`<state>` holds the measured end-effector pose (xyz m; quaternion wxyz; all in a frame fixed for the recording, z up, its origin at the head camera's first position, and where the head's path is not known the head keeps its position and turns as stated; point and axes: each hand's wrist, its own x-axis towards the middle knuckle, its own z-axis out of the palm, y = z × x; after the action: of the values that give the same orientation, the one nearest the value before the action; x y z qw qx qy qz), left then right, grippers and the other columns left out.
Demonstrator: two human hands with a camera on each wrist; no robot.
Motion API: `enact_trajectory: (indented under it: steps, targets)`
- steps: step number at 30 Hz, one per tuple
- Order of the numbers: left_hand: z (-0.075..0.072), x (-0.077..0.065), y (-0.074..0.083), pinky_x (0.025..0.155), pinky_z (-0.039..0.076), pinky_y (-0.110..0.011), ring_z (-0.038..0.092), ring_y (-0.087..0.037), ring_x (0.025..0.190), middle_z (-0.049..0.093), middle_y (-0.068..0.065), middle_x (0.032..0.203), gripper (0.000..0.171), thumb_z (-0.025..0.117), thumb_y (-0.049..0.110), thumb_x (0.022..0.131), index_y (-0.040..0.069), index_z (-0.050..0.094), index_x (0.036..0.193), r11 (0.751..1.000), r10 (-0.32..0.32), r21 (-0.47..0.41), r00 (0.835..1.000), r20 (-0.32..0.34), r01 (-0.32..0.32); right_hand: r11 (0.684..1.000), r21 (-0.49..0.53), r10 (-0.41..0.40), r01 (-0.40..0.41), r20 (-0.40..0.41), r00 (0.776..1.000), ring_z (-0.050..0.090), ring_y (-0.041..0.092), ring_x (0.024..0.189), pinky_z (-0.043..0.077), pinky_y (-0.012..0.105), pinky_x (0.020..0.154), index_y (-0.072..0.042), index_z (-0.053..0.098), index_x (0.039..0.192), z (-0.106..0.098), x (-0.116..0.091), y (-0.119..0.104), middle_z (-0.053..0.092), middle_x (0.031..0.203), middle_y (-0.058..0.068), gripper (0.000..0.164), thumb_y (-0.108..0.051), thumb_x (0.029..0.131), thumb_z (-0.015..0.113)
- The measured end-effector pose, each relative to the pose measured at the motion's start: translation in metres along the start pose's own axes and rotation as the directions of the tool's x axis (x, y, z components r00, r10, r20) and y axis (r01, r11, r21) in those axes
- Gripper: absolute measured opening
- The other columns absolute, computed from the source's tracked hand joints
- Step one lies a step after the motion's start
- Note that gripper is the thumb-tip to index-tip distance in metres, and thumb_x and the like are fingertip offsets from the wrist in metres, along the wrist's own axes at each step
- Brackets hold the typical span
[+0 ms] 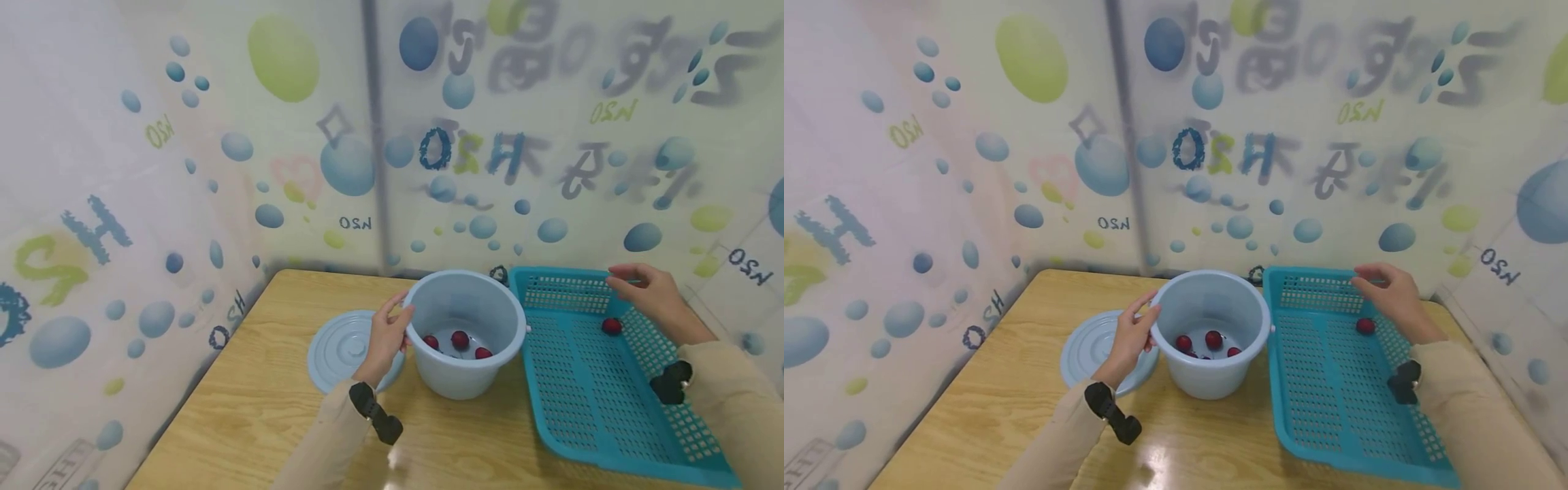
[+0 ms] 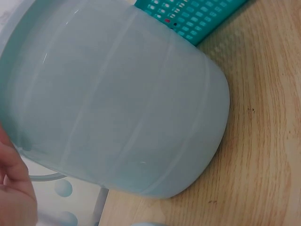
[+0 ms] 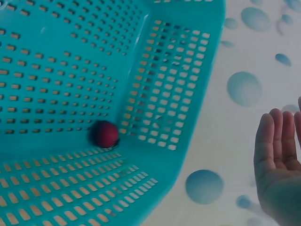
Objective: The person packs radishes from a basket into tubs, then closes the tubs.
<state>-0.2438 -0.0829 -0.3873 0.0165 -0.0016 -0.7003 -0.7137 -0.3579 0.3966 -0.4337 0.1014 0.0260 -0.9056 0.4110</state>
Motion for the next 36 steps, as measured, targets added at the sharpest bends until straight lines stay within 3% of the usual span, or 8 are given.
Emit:
enact_trajectory:
  steps: [4, 8, 11, 16, 23, 27, 31, 36]
  targets:
    - [0.001, -0.004, 0.004, 0.036, 0.034, -0.019, 0.04, -0.006, 0.035, 0.049, 0.0, 0.05, 0.042, 0.052, 0.016, 0.089, 0.008, 0.044, 0.13, 1.0, 0.001, 0.007, 1.0, -0.004, -0.001, 0.996, -0.078, 0.028, -0.034, -0.078, 0.997, 0.058, 0.009, 0.081, 0.05, 0.033, 0.065, -0.016, 0.047, 0.124, 0.014, 0.014, 0.048, 0.051, 0.112, 0.006, 0.057, -0.053, 0.081, 0.051]
    - [0.001, -0.004, 0.005, 0.036, 0.034, -0.019, 0.04, -0.005, 0.035, 0.049, 0.0, 0.05, 0.043, 0.052, 0.016, 0.089, 0.008, 0.043, 0.131, 1.0, 0.004, 0.002, 1.0, 0.006, -0.004, 0.994, -0.094, 0.047, -0.056, -0.096, 0.994, 0.06, 0.013, 0.077, 0.05, 0.033, 0.063, -0.009, 0.047, 0.124, 0.02, 0.01, 0.062, 0.051, 0.113, 0.012, 0.062, -0.054, 0.082, 0.048]
    - [0.001, -0.003, 0.004, 0.036, 0.034, -0.019, 0.04, -0.005, 0.035, 0.049, 0.0, 0.05, 0.043, 0.053, 0.017, 0.089, 0.009, 0.044, 0.13, 1.0, -0.003, -0.006, 1.0, 0.005, 0.003, 0.991, -0.118, 0.059, -0.071, -0.1, 0.993, 0.06, 0.01, 0.071, 0.049, 0.032, 0.06, -0.005, 0.047, 0.124, 0.023, 0.003, 0.061, 0.052, 0.113, 0.015, 0.064, -0.055, 0.083, 0.046]
    - [0.0, -0.002, 0.003, 0.036, 0.034, -0.02, 0.039, -0.006, 0.034, 0.048, 0.0, 0.049, 0.042, 0.054, 0.017, 0.089, 0.01, 0.045, 0.13, 1.0, -0.013, -0.002, 1.0, -0.004, 0.013, 0.991, -0.077, 0.106, -0.113, -0.083, 0.991, 0.055, -0.001, 0.065, 0.047, 0.042, 0.068, 0.001, 0.043, 0.126, 0.029, -0.012, 0.057, 0.049, 0.115, 0.021, 0.066, -0.051, 0.085, 0.044]
    - [0.001, -0.001, 0.003, 0.037, 0.034, -0.02, 0.04, -0.006, 0.035, 0.048, 0.0, 0.049, 0.043, 0.053, 0.017, 0.089, 0.009, 0.044, 0.131, 1.0, -0.007, 0.002, 1.0, 0.005, 0.007, 0.969, -0.077, 0.225, -0.234, -0.111, 0.968, 0.057, 0.031, 0.085, 0.041, 0.051, 0.076, 0.005, 0.038, 0.128, 0.041, -0.02, 0.062, 0.047, 0.116, 0.028, 0.066, -0.047, 0.088, 0.042]
    - [0.001, 0.0, 0.003, 0.036, 0.034, -0.02, 0.04, -0.006, 0.035, 0.048, 0.0, 0.05, 0.044, 0.053, 0.017, 0.089, 0.009, 0.043, 0.131, 1.0, -0.007, 0.003, 1.0, 0.01, 0.006, 0.955, -0.072, 0.28, -0.287, -0.09, 0.956, 0.059, 0.028, 0.081, 0.042, 0.05, 0.077, 0.008, 0.039, 0.127, 0.043, -0.024, 0.054, 0.047, 0.116, 0.031, 0.056, -0.034, 0.09, 0.046]
    - [0.001, -0.001, 0.003, 0.037, 0.034, -0.02, 0.04, -0.006, 0.035, 0.048, 0.0, 0.049, 0.043, 0.052, 0.016, 0.089, 0.009, 0.043, 0.131, 1.0, -0.006, 0.006, 1.0, 0.012, 0.006, 0.939, -0.044, 0.337, -0.34, -0.067, 0.939, 0.052, 0.041, 0.097, 0.043, 0.05, 0.079, 0.011, 0.036, 0.127, 0.05, -0.025, 0.054, 0.04, 0.121, 0.034, 0.053, -0.025, 0.09, 0.048]
    - [0.0, 0.001, 0.0, 0.036, 0.034, -0.021, 0.04, -0.006, 0.034, 0.048, 0.0, 0.048, 0.043, 0.052, 0.016, 0.09, 0.008, 0.043, 0.131, 1.0, 0.003, 0.003, 1.0, 0.018, -0.003, 0.912, -0.069, 0.402, -0.405, -0.047, 0.914, 0.041, 0.046, 0.109, 0.036, 0.054, 0.087, 0.011, 0.031, 0.13, 0.055, -0.028, 0.045, 0.033, 0.127, 0.034, 0.055, -0.024, 0.091, 0.048]
